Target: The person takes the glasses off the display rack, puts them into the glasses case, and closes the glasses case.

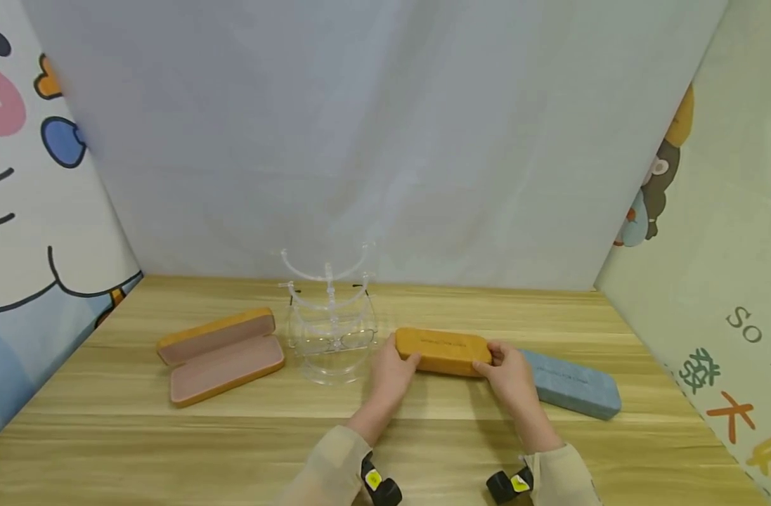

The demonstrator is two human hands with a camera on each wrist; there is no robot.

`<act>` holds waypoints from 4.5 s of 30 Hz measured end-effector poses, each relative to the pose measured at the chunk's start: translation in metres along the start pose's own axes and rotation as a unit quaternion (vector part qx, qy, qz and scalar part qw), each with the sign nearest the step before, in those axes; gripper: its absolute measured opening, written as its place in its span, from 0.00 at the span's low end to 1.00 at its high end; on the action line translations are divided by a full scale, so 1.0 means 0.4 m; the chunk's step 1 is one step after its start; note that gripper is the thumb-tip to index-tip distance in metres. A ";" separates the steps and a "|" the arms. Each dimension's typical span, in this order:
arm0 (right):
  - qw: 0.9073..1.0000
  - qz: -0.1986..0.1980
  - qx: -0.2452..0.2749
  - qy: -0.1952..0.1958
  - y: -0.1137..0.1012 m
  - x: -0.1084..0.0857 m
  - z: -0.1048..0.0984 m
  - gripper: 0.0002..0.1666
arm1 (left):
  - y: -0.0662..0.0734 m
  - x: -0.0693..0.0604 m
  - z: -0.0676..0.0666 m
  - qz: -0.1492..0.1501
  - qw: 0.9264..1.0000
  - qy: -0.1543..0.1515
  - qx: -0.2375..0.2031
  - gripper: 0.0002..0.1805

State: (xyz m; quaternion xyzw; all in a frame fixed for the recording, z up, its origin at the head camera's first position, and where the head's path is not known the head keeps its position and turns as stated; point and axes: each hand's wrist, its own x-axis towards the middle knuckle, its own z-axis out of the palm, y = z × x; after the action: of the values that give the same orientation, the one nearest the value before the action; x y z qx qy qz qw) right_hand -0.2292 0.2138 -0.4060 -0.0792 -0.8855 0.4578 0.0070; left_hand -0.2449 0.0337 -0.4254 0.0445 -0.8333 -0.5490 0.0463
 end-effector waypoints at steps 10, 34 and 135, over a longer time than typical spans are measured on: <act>0.996 -0.047 -0.065 0.039 -0.013 -0.009 0.013 0.29 | 0.005 -0.008 -0.044 0.003 0.997 -0.062 -0.034 0.35; 0.960 -0.273 -0.063 -0.018 -0.131 0.003 0.151 0.16 | -0.033 -0.025 -0.283 0.132 0.986 0.047 0.092 0.12; 0.957 -0.183 0.224 0.000 -0.245 -0.076 0.033 0.14 | 0.067 -0.117 -0.408 0.215 0.973 0.041 0.077 0.08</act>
State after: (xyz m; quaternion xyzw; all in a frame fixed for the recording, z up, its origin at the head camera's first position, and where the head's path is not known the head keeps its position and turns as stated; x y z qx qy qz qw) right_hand -0.2135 0.1429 -0.3324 0.0876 -0.7596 0.6355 0.1076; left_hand -0.1786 -0.0985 -0.3380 -0.1100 -0.8605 -0.4582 0.1935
